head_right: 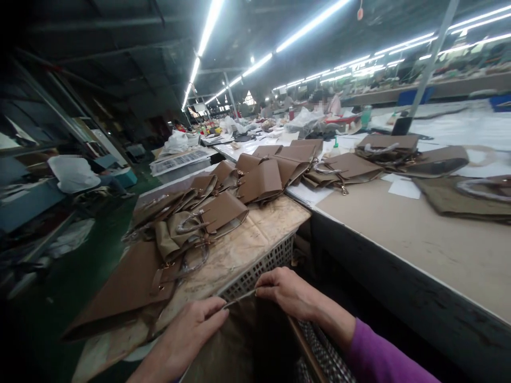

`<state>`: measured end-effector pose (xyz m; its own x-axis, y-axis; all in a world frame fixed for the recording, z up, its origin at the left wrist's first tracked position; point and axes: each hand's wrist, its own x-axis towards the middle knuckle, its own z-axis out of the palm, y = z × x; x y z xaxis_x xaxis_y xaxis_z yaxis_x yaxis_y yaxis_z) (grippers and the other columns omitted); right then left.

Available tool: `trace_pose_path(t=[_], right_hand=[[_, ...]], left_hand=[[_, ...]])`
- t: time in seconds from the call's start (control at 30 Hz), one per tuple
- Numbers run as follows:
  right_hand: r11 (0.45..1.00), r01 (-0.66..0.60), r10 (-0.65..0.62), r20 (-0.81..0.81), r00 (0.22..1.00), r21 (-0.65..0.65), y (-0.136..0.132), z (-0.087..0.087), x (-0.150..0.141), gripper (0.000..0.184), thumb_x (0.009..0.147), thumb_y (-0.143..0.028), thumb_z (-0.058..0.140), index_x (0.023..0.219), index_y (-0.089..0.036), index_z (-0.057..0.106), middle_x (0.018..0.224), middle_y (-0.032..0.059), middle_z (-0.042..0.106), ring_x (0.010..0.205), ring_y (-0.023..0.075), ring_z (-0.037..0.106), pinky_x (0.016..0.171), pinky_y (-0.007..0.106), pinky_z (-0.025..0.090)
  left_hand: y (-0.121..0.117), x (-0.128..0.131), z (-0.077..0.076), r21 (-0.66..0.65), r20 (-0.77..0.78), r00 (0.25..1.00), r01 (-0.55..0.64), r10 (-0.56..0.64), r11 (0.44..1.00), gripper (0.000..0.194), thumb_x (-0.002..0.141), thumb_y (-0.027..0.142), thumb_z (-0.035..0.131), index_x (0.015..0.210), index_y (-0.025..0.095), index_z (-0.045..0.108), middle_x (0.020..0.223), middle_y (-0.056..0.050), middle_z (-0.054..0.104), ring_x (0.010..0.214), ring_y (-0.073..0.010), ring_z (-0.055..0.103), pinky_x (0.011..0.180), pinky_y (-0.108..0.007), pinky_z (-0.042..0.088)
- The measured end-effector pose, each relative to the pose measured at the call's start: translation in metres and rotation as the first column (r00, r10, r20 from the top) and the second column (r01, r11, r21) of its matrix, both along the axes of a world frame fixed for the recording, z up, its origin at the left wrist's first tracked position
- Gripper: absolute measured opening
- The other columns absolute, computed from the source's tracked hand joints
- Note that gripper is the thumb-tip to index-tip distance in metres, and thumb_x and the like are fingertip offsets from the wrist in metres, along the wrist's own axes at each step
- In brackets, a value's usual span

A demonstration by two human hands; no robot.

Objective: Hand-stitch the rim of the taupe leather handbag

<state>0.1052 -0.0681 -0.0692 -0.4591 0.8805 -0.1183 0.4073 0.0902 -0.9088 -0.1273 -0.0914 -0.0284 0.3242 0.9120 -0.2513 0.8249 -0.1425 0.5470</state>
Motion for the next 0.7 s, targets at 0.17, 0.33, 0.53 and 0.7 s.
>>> trace_pose_path(t=[0.17,0.33,0.53,0.7], right_hand=[[0.998,-0.019,0.019,-0.007,1.000,-0.062,0.003,-0.003,-0.010,0.028,0.087,-0.034,0.056,0.092,-0.013,0.073,0.081,0.0019,0.068,0.077,0.0188,0.059,0.071,0.026,0.044],[0.970,-0.216,0.222,0.043,0.974,-0.107,0.011,0.004,-0.020,0.036,0.091,-0.040,0.050,0.101,-0.013,0.071,0.095,0.0053,0.071,0.091,0.0247,0.062,0.081,0.032,0.047],[0.915,-0.395,0.403,0.139,0.905,-0.085,0.024,0.013,-0.027,0.040,0.092,-0.037,0.051,0.125,-0.019,0.064,0.120,0.0059,0.068,0.115,0.0297,0.057,0.104,0.042,0.039],[0.899,-0.428,0.437,0.163,0.885,-0.087,0.021,0.026,-0.013,0.048,0.089,-0.029,0.054,0.135,-0.019,0.055,0.134,0.0063,0.060,0.123,0.0277,0.053,0.108,0.039,0.038]], left_hand=[[0.003,-0.013,-0.010,-0.011,0.072,0.997,-0.006,0.007,1.000,0.029,0.085,0.028,0.042,0.066,0.017,0.061,0.064,0.001,0.057,0.068,-0.0174,0.056,0.060,-0.027,0.030],[0.003,-0.035,-0.026,-0.141,0.153,0.988,0.020,0.002,0.990,0.020,0.082,0.032,0.048,0.082,0.018,0.063,0.068,0.004,0.054,0.066,-0.0154,0.051,0.055,-0.024,0.029],[0.000,-0.050,-0.024,-0.212,0.150,0.988,0.052,-0.020,0.976,0.020,0.079,0.031,0.051,0.064,0.019,0.052,0.060,0.006,0.046,0.061,-0.0139,0.046,0.052,-0.025,0.025],[-0.015,-0.056,-0.008,-0.181,0.127,0.991,0.057,-0.035,0.982,0.024,0.084,0.030,0.046,0.062,0.020,0.046,0.062,0.005,0.046,0.065,-0.0152,0.047,0.056,-0.026,0.028]])
